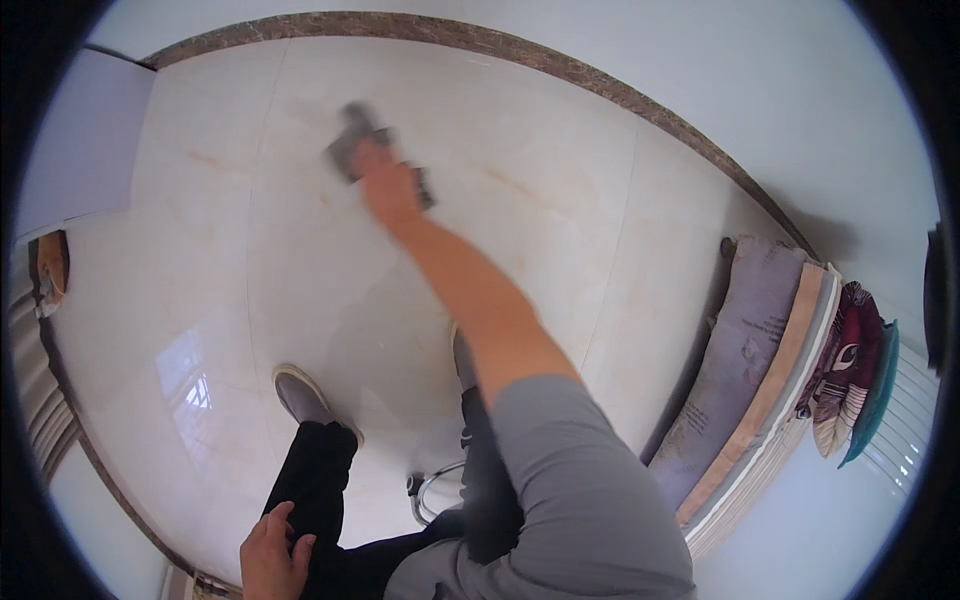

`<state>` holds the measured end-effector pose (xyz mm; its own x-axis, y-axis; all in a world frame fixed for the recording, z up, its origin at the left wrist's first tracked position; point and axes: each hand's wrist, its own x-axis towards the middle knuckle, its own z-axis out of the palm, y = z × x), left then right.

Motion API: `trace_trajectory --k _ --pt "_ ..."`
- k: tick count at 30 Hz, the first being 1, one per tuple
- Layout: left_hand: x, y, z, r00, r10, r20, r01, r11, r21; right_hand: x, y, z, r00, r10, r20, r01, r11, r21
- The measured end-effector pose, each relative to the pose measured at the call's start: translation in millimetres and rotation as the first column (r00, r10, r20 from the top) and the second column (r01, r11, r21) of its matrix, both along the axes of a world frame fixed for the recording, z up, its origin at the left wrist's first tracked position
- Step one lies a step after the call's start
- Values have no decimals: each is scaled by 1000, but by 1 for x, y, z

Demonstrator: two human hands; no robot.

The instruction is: The person wipes the tile floor using a cloth, repeatedly scrubbing different sections of the surface while moving around the room.

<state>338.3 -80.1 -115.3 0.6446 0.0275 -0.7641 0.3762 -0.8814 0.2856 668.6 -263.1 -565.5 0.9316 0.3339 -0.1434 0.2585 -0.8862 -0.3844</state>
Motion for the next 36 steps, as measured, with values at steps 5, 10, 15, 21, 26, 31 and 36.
trace_trajectory --k 5,10,15,21,26,31,36 --pt "-4 -2 10 997 55 -62 -56 998 -15 -45 -254 -7 828 -528 189 543 839 -31" --pt "-7 1 22 998 27 -57 -31 998 -58 -165 -441 7 669 -732 129 714 583 -388" --pt "-17 12 20 993 -116 15 117 991 -62 -110 -409 31 768 -640 35 635 753 -173" --pt "-30 20 16 964 -261 54 266 950 -166 -24 -69 97 1000 6 19 -8 995 103" --pt "-35 23 15 916 -387 103 400 898 -186 -109 169 71 991 130 20 -131 980 149" --pt "-52 37 6 888 -450 95 460 866 -196 -241 189 24 985 145 -96 -145 989 7" --pt "-57 46 15 822 -561 102 569 801 -187 -285 -21 20 972 -228 57 227 974 17"
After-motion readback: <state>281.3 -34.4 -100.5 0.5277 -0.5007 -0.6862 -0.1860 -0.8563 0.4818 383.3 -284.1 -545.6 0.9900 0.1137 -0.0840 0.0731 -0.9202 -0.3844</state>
